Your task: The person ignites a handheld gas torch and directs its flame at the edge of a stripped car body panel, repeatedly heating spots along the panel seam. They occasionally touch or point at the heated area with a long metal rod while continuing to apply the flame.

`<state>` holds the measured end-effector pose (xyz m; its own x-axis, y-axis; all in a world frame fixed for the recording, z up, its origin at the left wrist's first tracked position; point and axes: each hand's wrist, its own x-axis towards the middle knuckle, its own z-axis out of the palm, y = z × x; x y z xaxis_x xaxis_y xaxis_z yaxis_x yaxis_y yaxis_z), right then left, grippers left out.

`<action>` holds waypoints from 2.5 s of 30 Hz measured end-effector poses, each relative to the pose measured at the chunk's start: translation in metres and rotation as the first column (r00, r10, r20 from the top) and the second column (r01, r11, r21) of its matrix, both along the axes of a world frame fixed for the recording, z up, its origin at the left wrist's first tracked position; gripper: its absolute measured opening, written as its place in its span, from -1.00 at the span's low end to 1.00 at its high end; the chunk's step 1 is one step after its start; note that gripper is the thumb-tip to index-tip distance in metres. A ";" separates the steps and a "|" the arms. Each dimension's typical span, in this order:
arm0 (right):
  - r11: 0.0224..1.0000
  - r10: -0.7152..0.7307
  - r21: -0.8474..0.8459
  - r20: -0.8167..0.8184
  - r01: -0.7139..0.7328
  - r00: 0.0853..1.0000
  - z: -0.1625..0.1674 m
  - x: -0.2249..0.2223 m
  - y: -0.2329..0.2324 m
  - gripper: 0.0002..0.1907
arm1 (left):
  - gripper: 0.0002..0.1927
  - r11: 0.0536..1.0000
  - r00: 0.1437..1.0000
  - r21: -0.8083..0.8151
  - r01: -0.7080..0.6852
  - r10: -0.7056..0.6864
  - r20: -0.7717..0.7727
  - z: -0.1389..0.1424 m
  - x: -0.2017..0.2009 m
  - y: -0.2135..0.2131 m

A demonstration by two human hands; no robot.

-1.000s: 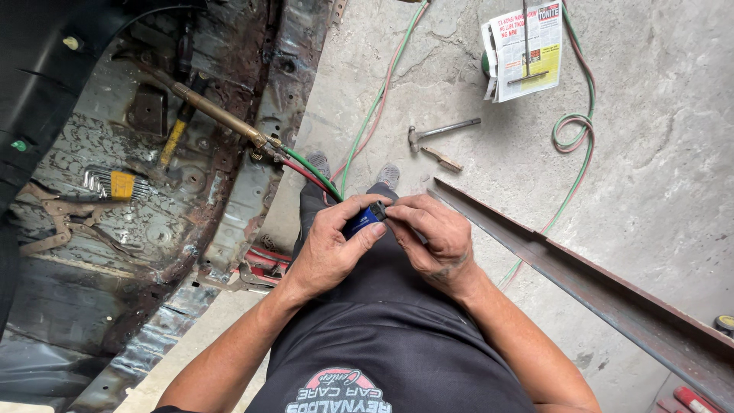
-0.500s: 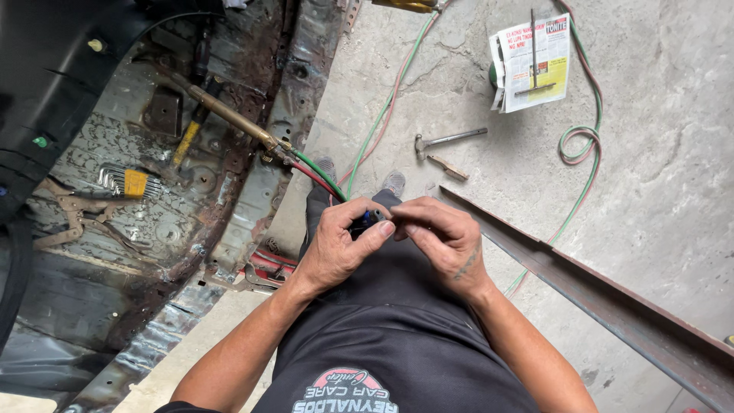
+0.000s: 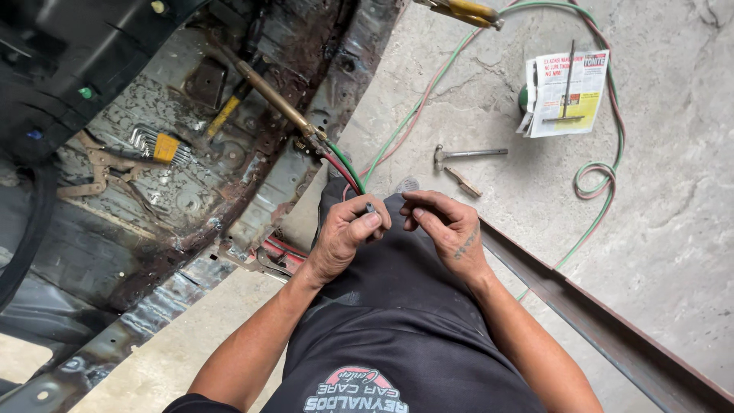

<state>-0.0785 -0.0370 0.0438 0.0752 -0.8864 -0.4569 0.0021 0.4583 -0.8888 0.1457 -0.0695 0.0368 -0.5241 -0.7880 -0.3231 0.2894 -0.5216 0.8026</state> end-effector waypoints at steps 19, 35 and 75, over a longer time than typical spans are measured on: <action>0.868 0.460 0.078 -0.502 -0.491 0.733 -0.156 0.196 -0.179 -0.34 | -0.71 0.755 0.775 0.197 -0.626 0.631 0.043 -0.054 0.121 0.077; 0.858 0.341 0.450 -0.138 -0.248 0.930 -0.026 0.072 -0.094 -0.30 | -0.69 0.909 0.951 0.289 -0.299 0.309 0.011 -0.092 0.107 -0.010; 0.966 0.145 0.204 0.072 -0.157 0.987 0.057 -0.179 0.161 -0.08 | -0.60 0.892 0.828 -0.034 -0.451 0.404 -0.388 0.029 -0.050 0.008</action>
<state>-0.2577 0.1242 0.1009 0.2321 -0.7486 -0.6211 -0.0342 0.6319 -0.7743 0.0955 -0.0617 0.0656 -0.1859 -0.9803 -0.0675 0.7417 -0.1850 0.6447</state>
